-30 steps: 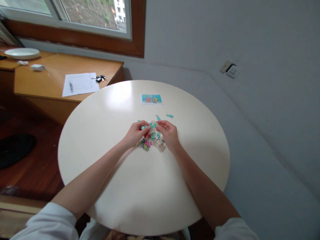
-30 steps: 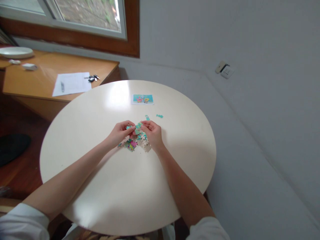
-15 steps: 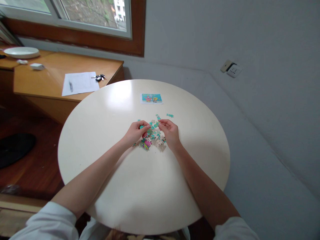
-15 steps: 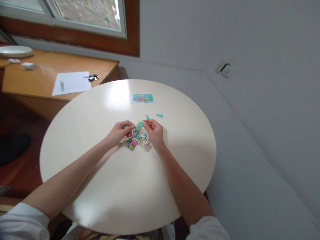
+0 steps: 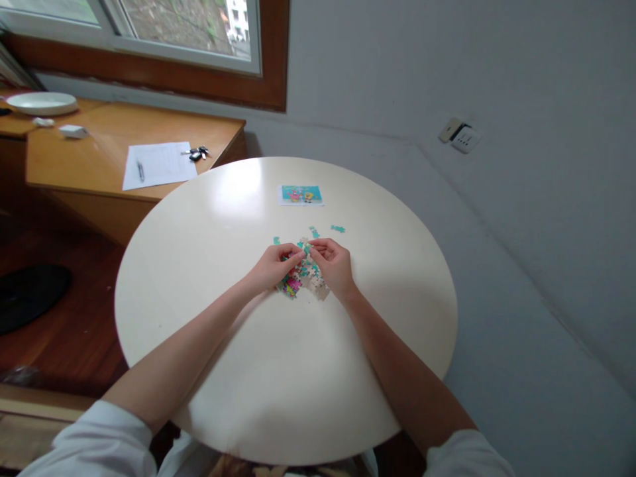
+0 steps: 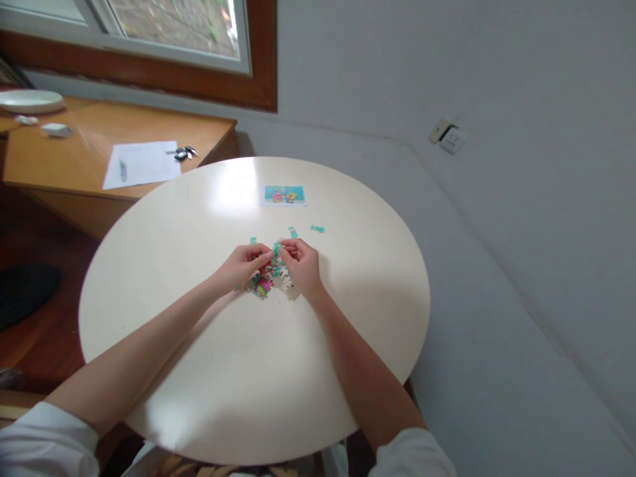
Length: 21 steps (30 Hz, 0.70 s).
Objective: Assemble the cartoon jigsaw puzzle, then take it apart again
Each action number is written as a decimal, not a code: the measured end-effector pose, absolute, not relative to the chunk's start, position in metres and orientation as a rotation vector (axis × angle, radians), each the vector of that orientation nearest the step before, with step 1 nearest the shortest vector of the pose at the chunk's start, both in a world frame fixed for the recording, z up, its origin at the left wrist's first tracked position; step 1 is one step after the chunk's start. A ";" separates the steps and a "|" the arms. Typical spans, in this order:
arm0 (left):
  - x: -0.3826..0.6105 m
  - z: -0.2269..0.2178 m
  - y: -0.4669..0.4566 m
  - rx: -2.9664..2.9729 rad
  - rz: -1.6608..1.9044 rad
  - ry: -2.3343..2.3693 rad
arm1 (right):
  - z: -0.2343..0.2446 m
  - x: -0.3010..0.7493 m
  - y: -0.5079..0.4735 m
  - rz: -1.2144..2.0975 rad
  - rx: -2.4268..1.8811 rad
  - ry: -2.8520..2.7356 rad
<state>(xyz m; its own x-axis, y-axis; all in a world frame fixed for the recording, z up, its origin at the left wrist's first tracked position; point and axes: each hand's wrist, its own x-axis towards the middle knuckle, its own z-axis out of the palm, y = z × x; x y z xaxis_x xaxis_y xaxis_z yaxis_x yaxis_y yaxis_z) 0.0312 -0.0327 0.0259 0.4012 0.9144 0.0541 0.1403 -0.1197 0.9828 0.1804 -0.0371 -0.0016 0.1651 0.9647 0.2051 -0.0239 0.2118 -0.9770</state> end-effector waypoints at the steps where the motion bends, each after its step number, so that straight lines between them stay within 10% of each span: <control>1: 0.031 0.025 -0.033 1.550 0.877 0.975 | -0.002 0.180 -0.037 0.944 -1.097 -1.167; 21: 0.031 0.022 -0.030 1.373 0.874 0.973 | 0.011 0.178 -0.055 0.462 -1.133 -1.563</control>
<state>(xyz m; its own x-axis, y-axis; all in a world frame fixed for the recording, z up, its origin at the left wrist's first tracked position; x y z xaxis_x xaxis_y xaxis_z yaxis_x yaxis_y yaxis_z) 0.0307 -0.0303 0.0218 0.3722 0.9270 -0.0462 0.0536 0.0282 0.9982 0.1779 -0.0546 0.0114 0.0545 0.8434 0.5345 0.4174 0.4671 -0.7795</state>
